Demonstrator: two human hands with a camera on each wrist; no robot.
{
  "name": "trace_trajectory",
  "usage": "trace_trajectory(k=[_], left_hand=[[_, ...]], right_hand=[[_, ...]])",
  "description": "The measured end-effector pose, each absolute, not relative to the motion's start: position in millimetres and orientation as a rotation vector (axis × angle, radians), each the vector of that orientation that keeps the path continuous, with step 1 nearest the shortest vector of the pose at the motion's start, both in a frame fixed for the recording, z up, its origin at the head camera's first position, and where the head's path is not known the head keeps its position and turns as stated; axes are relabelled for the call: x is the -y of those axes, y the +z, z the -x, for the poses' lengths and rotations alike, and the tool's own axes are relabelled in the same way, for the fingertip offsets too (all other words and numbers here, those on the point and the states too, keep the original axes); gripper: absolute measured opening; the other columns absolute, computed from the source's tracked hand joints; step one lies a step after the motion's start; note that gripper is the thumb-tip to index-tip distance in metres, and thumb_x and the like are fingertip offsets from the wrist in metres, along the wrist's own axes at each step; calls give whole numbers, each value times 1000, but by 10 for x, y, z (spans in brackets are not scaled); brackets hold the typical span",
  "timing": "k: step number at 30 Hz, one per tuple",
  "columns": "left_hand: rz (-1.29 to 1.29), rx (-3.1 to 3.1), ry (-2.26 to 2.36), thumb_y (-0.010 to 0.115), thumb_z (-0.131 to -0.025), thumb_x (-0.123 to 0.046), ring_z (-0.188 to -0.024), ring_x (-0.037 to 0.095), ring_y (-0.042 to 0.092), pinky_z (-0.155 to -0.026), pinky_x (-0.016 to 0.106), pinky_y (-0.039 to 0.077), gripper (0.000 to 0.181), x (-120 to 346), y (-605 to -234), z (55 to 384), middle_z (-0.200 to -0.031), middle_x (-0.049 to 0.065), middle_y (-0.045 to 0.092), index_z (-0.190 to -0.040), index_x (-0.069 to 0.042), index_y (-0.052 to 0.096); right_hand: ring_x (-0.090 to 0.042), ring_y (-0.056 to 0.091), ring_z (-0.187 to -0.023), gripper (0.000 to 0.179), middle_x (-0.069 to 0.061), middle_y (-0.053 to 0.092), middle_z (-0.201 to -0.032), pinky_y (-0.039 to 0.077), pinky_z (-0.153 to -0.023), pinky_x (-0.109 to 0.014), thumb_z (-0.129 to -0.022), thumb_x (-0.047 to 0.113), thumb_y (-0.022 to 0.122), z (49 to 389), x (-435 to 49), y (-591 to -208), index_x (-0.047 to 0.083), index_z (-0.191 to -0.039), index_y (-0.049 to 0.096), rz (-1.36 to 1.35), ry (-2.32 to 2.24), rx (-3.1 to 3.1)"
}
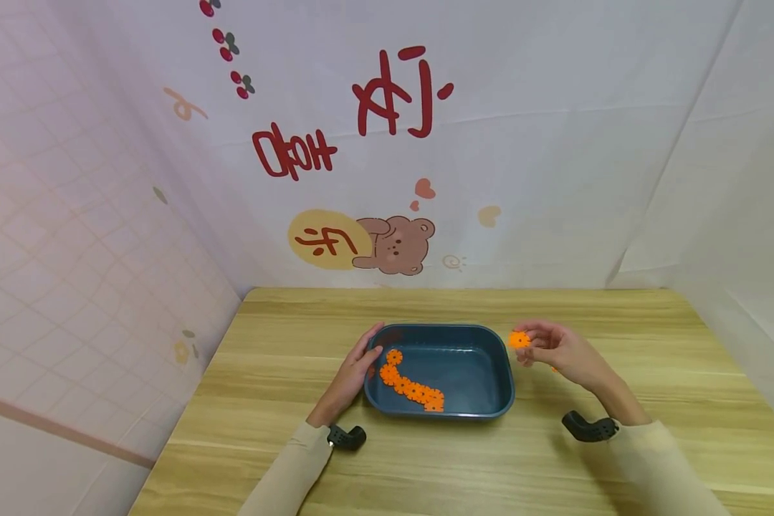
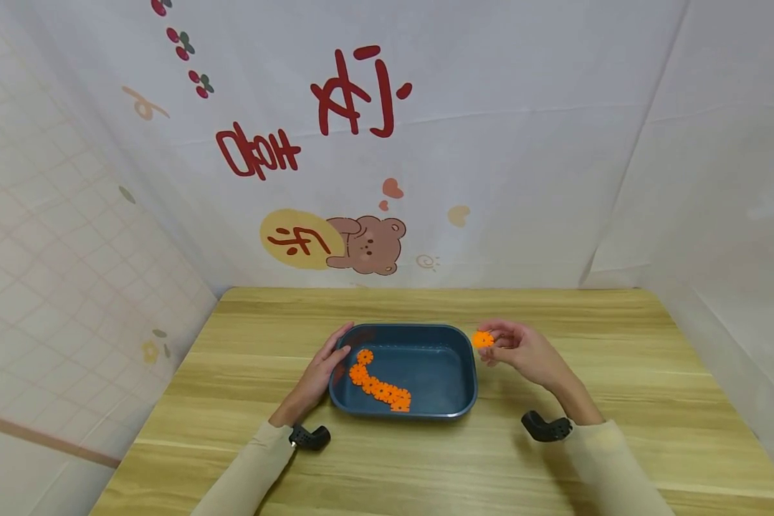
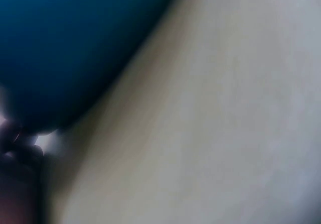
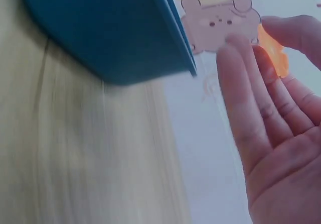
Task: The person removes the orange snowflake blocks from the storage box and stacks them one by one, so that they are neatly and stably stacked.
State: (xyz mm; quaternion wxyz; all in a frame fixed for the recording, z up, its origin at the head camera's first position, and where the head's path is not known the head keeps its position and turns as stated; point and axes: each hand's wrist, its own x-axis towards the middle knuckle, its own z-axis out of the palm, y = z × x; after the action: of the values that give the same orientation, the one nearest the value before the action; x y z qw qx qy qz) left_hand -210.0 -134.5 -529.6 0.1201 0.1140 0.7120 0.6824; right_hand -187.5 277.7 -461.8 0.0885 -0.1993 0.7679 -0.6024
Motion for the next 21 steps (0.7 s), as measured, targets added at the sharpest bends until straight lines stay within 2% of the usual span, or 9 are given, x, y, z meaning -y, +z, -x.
trace_trajectory(k=[5,9,12,14,21], left_hand=[[-349,-2082,1993,44,-107,-27,-145,22,30,-114,45,29,52,1345,-5300,2096,-161,-6,25,-157,-20,31],[-338,-2072,2000,44,-107,-26,-138,24,39,-105,35,38,51,1348,-5287,2096,-160,-7,27,-156,-22,32],[-329,-2068,2002,44,-107,-25,-137,26,41,-102,33,40,50,1352,-5283,2097,-160,-6,28,-156,-23,33],[-330,-2067,2001,44,-107,-26,-138,25,40,-105,36,38,50,1354,-5281,2094,-160,-7,27,-156,-23,33],[-367,-2070,2014,46,-106,-28,-147,19,26,-117,46,25,52,1345,-5282,2098,-160,-8,27,-156,-19,33]], right_hand=[[-18,62,-72,33,-5,64,-89,50,-56,-30,-93,10,69,1816,-2932,-4660,0,-123,61,522,-1677,-2528],[-22,53,-70,31,-3,61,-88,46,-55,-28,-93,10,70,1789,-3050,-4724,3,-122,63,480,-1621,-2647],[-18,49,-71,32,0,59,-91,40,-57,-27,-92,12,71,1772,-3139,-4792,5,-122,64,445,-1560,-2749],[-14,45,-72,32,0,56,-92,37,-58,-27,-91,13,72,1763,-3199,-4846,7,-122,65,426,-1513,-2812],[-16,41,-70,29,-3,50,-91,35,-56,-29,-95,15,68,1751,-3398,-5023,5,-121,63,366,-1500,-2801]])
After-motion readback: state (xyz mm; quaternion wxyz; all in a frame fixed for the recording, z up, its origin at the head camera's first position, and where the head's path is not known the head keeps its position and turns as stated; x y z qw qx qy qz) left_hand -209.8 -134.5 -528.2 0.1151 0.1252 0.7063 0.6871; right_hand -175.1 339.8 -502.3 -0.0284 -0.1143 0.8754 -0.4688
